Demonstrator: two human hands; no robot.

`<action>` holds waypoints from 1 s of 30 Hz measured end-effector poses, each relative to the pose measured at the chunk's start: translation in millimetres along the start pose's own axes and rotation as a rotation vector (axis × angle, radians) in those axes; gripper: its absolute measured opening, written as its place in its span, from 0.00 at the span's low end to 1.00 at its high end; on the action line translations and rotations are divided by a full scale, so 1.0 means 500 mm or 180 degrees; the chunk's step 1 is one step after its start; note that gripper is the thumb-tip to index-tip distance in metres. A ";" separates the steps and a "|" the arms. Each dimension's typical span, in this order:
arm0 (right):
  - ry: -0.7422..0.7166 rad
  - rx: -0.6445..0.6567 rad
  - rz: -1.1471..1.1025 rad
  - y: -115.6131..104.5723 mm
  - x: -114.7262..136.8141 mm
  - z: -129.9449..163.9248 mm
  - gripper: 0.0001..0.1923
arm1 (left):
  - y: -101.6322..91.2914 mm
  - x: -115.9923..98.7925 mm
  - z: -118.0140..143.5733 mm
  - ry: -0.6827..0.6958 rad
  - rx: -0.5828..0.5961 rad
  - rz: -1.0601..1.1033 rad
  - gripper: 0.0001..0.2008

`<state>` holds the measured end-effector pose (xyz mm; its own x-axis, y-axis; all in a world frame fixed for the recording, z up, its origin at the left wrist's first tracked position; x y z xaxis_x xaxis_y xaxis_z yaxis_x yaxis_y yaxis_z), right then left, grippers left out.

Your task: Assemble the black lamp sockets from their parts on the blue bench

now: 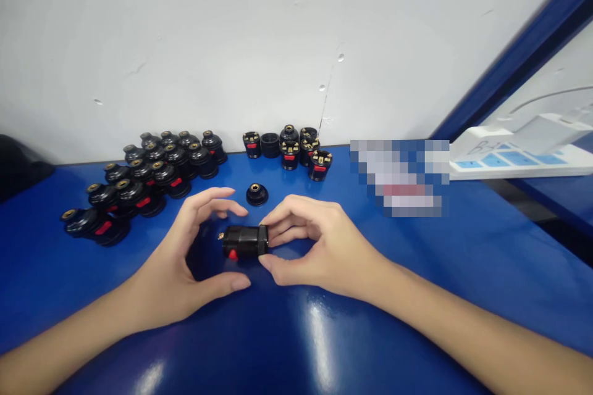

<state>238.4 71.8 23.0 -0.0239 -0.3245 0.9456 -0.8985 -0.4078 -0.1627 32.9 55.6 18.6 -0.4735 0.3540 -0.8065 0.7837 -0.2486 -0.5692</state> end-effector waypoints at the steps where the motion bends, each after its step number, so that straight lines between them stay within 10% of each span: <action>1: 0.0005 0.0015 -0.0017 0.000 0.000 0.000 0.17 | 0.000 0.001 0.000 -0.0064 0.0039 -0.0012 0.39; 5: 0.0023 0.0062 -0.0036 0.002 0.001 -0.002 0.16 | 0.005 0.007 0.002 -0.0276 0.0185 -0.0156 0.20; 9: 0.0053 0.0025 -0.0046 0.000 0.000 -0.001 0.16 | 0.001 0.000 0.002 -0.0068 0.0044 0.0020 0.36; 14: 0.0058 0.0039 -0.0052 0.001 0.001 0.002 0.16 | 0.002 0.012 0.000 -0.0309 0.0029 -0.0121 0.22; 20: 0.0050 0.0004 0.0002 0.001 0.003 -0.001 0.16 | 0.000 0.000 0.004 -0.0050 -0.0023 0.0061 0.41; 30: 0.0048 0.0073 -0.0076 0.005 -0.001 0.000 0.15 | -0.004 -0.009 -0.002 0.0115 -0.0223 -0.0435 0.32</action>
<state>236.3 71.1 22.4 -0.0094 -0.3016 0.9534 -0.8885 -0.4349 -0.1463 33.9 55.2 23.4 -0.5638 0.4128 -0.7154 0.7397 -0.1328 -0.6597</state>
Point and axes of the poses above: each hand's wrist, its own z-axis away from the middle knuckle, its own y-axis out of the palm, x = y × z, the point moved 6 cm from there along -z, towards the middle knuckle, and after that the axes turned 3 degrees about -y, right-handed, at the moved point
